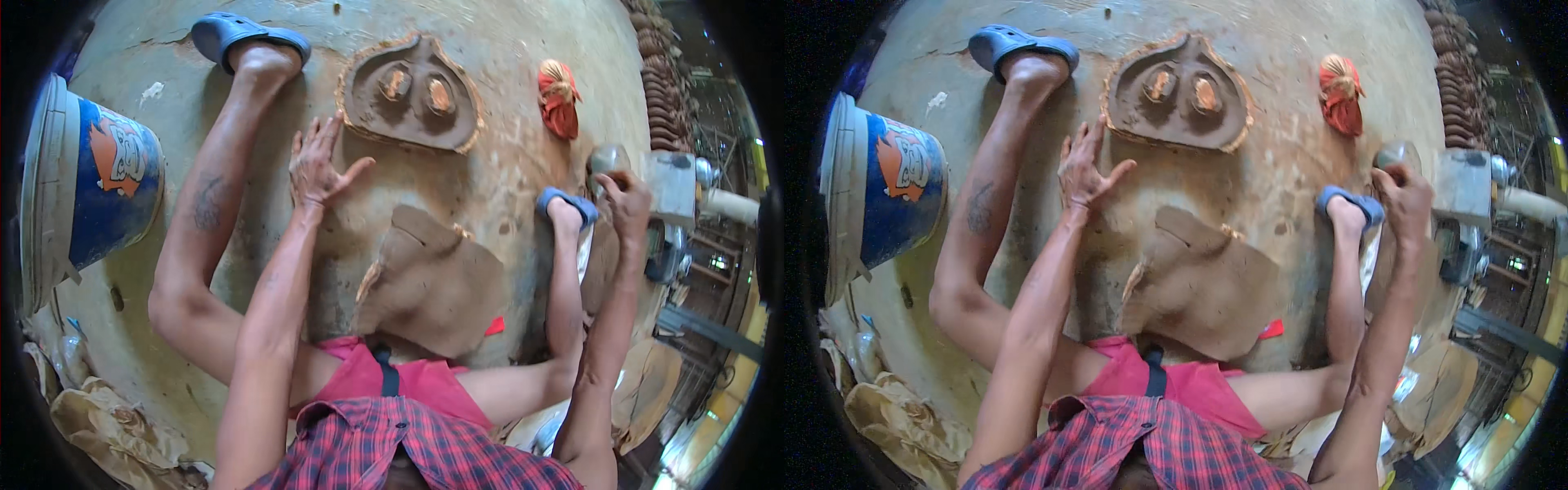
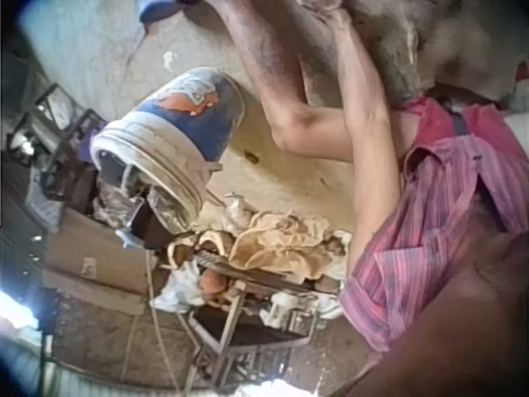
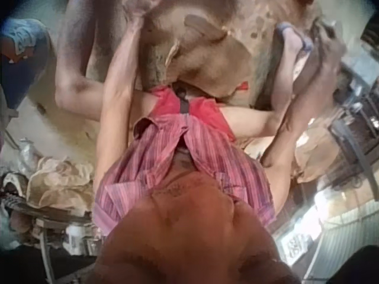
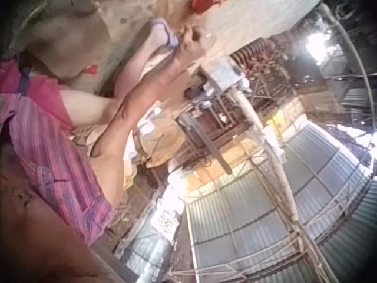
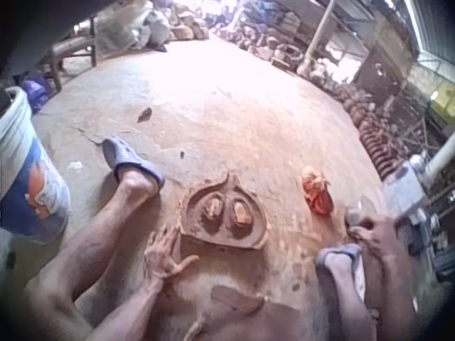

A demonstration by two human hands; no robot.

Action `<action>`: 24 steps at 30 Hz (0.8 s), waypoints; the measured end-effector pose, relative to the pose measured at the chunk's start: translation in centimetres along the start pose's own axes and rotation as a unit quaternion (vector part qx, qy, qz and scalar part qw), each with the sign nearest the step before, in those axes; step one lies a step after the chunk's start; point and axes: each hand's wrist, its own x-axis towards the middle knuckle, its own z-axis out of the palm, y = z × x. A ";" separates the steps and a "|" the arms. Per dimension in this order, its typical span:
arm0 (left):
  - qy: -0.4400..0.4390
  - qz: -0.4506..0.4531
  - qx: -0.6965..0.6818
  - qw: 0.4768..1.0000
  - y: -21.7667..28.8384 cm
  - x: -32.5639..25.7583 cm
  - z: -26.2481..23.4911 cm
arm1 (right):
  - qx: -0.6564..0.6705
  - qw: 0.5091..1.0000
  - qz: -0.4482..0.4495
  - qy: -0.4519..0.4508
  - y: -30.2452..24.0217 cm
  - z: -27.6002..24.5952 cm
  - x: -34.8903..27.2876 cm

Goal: The person sculpts clay by rolling and pressing clay pieces onto a clay mold by hand, trimming excess clay along the edges using a small scraper, and smoothing and patting the clay.

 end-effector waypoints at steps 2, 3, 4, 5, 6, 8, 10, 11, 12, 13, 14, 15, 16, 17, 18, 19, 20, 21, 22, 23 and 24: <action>-0.001 -0.005 -0.004 1.000 -0.2 0.0 -0.6 | -0.065 0.994 0.025 0.085 3.3 -4.6 -4.5; 0.004 0.003 0.001 1.000 -1.3 0.1 -1.1 | -0.102 0.985 0.042 0.135 4.9 -6.5 -6.7; 0.010 -0.019 -0.048 0.999 -2.8 -0.1 -1.5 | -0.108 0.975 0.057 0.185 7.2 -7.6 -8.7; 0.011 -0.036 -0.103 0.994 -2.6 -0.2 -1.5 | -0.120 0.961 0.078 0.237 10.5 -8.6 -11.6; 0.019 -0.103 -0.217 0.970 -0.1 -0.3 -1.9 | -0.155 0.946 0.087 0.272 13.8 -9.6 -15.0; 0.024 -0.169 -0.310 0.935 3.4 -1.0 -3.3 | -0.233 0.921 0.202 0.237 20.3 -10.4 -21.5; 0.015 -0.242 -0.370 0.897 5.7 -2.7 -4.0 | -0.276 0.892 0.349 0.084 26.9 -7.1 -28.9; 0.013 -0.239 -0.363 0.901 6.2 -3.8 -4.7 | -0.267 0.890 0.369 0.038 27.3 -5.1 -30.4; -0.073 -0.256 -0.359 0.895 7.1 -5.0 -5.0 | -0.263 0.883 0.388 -0.007 27.6 -3.8 -32.0; -0.155 -0.277 -0.341 0.885 7.6 -6.6 -5.7 | -0.206 0.875 0.434 -0.058 24.6 -2.8 -31.1; -0.188 -0.289 -0.380 0.858 8.9 -7.9 -5.3 | -0.231 0.879 0.415 -0.050 22.7 -3.1 -29.9; -0.223 -0.301 -0.415 0.830 10.0 -9.1 -4.9 | -0.256 0.881 0.395 -0.042 20.8 -3.2 -28.5; -0.271 -0.326 -0.411 0.807 11.7 -9.8 -4.9 | -0.360 0.881 0.306 0.008 20.3 -3.6 -28.7; -0.271 -0.317 -0.411 0.810 11.7 -10.6 -4.3 | -0.356 0.881 0.312 0.015 19.6 -3.5 -27.9; -0.275 -0.308 -0.437 0.799 10.9 -11.6 -3.3 | -0.249 0.935 0.234 0.096 18.7 -2.9 -26.4; -0.286 -0.299 -0.461 0.785 10.5 -12.6 -2.9 | -0.140 0.963 0.153 0.171 17.2 -2.1 -25.9; -0.294 -0.294 -0.462 0.783 11.5 -12.8 -3.6 | -0.051 0.967 0.225 0.105 13.1 -0.4 -25.9; -0.297 -0.289 -0.462 0.784 12.3 -13.0 -4.7 | 0.045 0.956 0.286 0.038 8.6 1.4 -26.2; -0.285 -0.304 -0.493 0.764 11.9 -13.1 -5.1 | 0.139 0.940 0.309 -0.049 6.0 3.9 -26.8; -0.283 -0.295 -0.492 0.768 12.0 -13.1 -5.4 | 0.221 0.902 0.344 -0.139 3.7 6.5 -27.7; -0.279 -0.314 -0.490 0.763 12.1 -13.1 -5.8 | 0.280 0.853 0.379 -0.225 1.4 9.1 -28.7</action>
